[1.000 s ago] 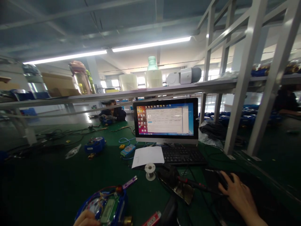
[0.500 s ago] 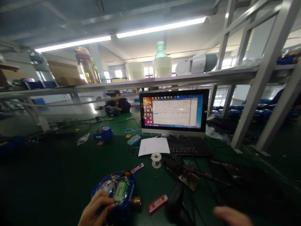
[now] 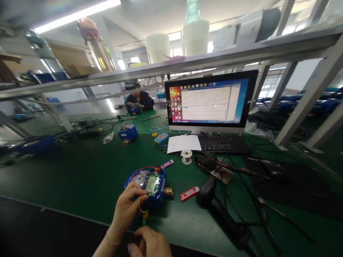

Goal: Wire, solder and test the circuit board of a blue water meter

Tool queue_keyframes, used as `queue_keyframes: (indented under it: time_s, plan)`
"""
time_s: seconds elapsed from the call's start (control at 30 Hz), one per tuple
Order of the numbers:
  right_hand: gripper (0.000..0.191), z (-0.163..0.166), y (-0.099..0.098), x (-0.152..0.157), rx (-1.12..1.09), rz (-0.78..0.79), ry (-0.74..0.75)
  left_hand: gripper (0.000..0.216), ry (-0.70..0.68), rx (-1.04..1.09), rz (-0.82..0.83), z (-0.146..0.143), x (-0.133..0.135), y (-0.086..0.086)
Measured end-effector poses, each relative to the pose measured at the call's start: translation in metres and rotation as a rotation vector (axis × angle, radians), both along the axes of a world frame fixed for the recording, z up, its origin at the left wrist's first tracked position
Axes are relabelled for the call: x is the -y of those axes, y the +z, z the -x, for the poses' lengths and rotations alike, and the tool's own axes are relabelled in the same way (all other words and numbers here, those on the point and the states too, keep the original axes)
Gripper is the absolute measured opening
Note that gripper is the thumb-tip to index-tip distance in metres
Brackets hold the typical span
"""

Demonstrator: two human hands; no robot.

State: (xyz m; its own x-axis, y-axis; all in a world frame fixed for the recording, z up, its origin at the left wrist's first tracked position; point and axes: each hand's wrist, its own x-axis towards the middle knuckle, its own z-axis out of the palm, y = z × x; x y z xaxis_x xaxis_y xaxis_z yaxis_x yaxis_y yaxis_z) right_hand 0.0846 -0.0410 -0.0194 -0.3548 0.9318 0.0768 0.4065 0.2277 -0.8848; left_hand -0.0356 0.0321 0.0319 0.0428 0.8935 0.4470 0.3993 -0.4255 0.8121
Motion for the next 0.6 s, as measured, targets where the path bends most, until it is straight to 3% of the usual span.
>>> queue_keyframes:
  time_s: [0.13,0.33,0.4,0.47,0.5,0.6]
  plan:
    - [0.023,0.009,0.014,0.005,-0.092,0.110,0.076,0.018,-0.027,0.158,0.027,0.002,-0.003,0.002]
    - [0.018,0.007,0.030,0.010,-0.110,-0.013,-0.126,0.030,-0.009,0.284,0.025,0.012,-0.007,0.005]
    - [0.030,0.005,0.034,0.010,-0.146,0.055,-0.143,0.024,0.002,0.305,-0.002,0.009,0.005,0.011]
    - [0.048,0.005,0.036,0.010,-0.178,0.174,-0.071,0.015,0.009,0.276,-0.085,0.002,0.021,0.022]
    - [0.048,0.006,0.035,0.010,-0.175,0.213,-0.015,0.010,0.008,0.224,-0.172,-0.003,0.029,0.030]
    - [0.008,0.007,0.025,0.015,-0.072,0.165,0.037,0.006,0.008,0.123,-0.416,-0.012,0.040,0.063]
